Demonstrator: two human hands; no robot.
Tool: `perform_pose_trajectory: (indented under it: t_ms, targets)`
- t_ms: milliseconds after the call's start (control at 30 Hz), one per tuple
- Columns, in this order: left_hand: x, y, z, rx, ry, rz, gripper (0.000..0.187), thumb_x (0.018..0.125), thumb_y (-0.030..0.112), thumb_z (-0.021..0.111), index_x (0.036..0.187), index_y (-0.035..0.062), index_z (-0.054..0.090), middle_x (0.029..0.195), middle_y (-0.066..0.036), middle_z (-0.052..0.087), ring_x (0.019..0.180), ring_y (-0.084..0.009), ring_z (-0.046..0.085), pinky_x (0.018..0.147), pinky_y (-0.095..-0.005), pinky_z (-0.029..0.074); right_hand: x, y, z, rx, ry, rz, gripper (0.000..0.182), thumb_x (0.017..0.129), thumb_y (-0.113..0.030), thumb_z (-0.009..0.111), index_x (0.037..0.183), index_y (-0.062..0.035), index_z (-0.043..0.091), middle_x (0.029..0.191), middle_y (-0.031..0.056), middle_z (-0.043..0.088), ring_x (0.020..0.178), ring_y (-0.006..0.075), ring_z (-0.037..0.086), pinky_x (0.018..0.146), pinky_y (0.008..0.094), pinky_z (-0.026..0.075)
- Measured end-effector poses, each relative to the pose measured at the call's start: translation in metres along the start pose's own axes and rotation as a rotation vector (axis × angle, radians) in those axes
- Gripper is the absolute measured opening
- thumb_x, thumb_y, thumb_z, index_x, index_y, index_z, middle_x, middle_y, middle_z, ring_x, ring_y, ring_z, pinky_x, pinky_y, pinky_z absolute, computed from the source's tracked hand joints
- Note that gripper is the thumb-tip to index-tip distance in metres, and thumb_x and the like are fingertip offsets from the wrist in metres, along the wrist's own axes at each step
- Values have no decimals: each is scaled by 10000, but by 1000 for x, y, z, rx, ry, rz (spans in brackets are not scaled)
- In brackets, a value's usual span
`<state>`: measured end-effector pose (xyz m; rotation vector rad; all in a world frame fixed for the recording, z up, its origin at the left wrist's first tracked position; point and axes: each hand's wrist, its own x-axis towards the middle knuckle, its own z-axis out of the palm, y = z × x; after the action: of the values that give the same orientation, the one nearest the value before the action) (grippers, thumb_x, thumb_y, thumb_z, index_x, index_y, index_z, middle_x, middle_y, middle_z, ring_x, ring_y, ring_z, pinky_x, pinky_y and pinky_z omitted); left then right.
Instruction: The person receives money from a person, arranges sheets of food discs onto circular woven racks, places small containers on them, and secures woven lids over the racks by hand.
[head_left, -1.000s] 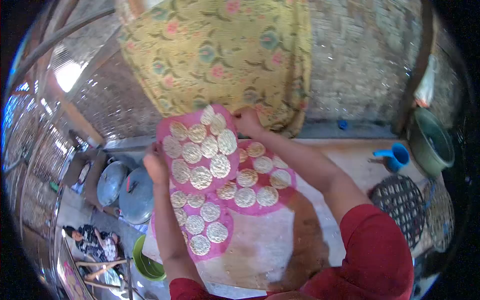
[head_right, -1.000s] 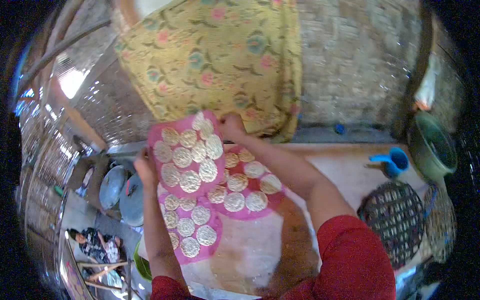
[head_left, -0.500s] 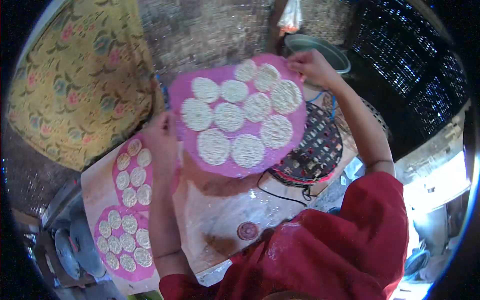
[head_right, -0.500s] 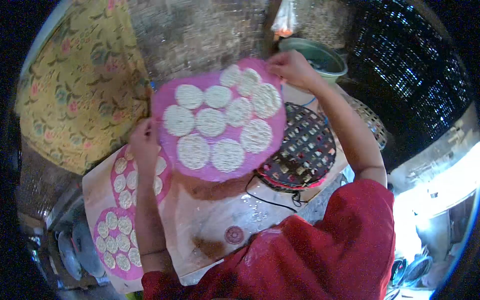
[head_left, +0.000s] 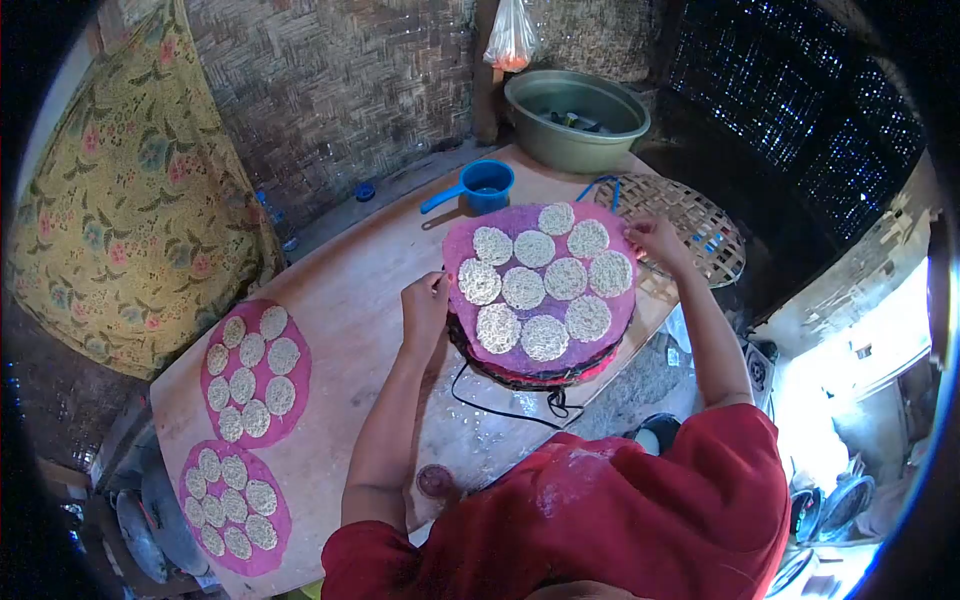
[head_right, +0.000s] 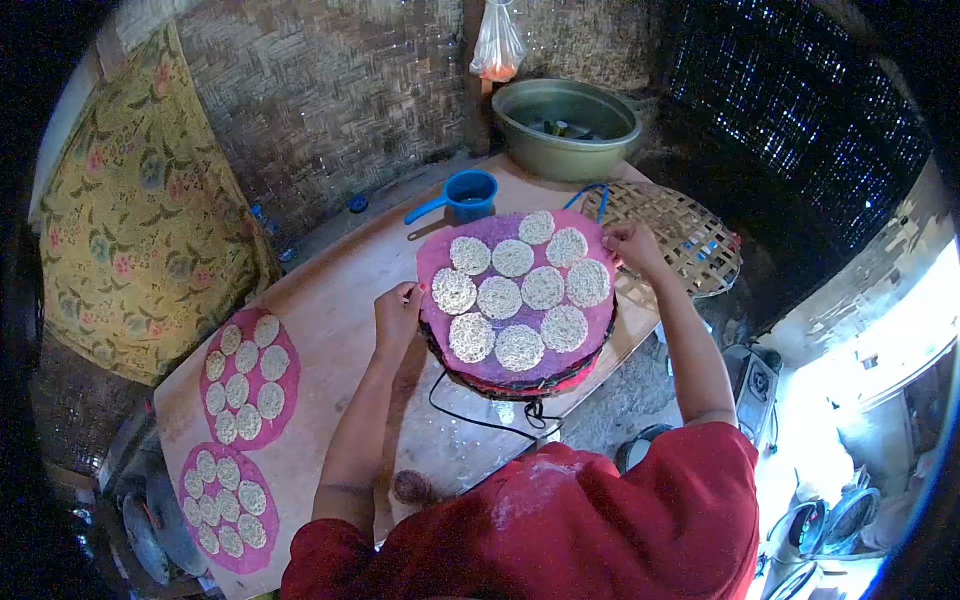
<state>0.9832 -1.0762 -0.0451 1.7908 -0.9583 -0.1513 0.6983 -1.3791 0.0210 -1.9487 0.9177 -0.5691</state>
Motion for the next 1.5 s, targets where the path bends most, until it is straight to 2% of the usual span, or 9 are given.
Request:
perform_pose_trajectory:
  t_ms: [67,567,767,1100,1167,1300,1367,1433,1500]
  targets:
    - [-2,-9,7,71,20,7,183,853,151,596,873,-15,672,692,-134,651,581,-146,600,567,-287,464,4,28,1,-7,-18,-13,166,805,-88,648,926,22,676,668,55,630,538,116,582,495,271,511]
    - [-6,-15,9,83,1,-104,173,829,142,612,833,-20,672,667,-162,638,559,-225,616,565,-329,473,22,82,8,-135,15,31,149,749,-125,599,741,5,672,582,90,622,517,158,619,516,319,507]
    - [-6,-29,12,135,32,-54,173,820,143,603,849,-12,676,767,-189,653,668,-257,640,638,-339,484,28,106,13,-370,121,-10,222,694,-196,607,757,13,650,604,163,610,553,251,623,549,375,486]
    - [-3,-31,6,95,-36,-132,144,805,141,641,823,3,675,700,-140,658,585,-183,622,579,-304,480,18,99,17,-364,151,12,209,695,-185,600,734,19,620,628,193,601,571,285,601,554,384,459]
    - [-3,-46,5,154,37,89,135,807,106,625,890,7,664,730,-110,660,600,-158,624,574,-286,484,18,96,18,-370,139,14,209,698,-186,596,728,20,617,631,195,604,574,294,600,553,386,458]
    - [-20,-44,-36,121,93,-133,184,809,126,618,962,28,648,776,-123,661,676,-209,647,591,-307,494,-2,66,38,-685,227,-115,213,720,-164,582,795,33,608,718,198,619,607,336,594,585,396,485]
    - [-45,-36,-62,-21,169,-312,210,825,115,595,1013,24,618,777,-120,654,703,-202,647,610,-302,495,-49,-18,72,-704,428,-632,230,746,-118,600,938,9,600,830,168,636,686,298,612,615,375,498]
    - [-67,-94,-71,20,216,-257,205,837,86,565,1025,12,599,808,-130,649,680,-212,640,617,-304,495,-92,-43,131,-122,-113,-267,255,792,-87,606,1037,-24,577,918,128,641,771,231,620,647,334,497]
    - [-88,-80,-88,147,218,-190,162,851,57,543,994,7,601,846,-143,628,712,-219,638,634,-300,496,-142,-77,185,142,-789,-152,246,823,-146,638,1033,-28,590,925,96,641,808,173,606,699,292,490]
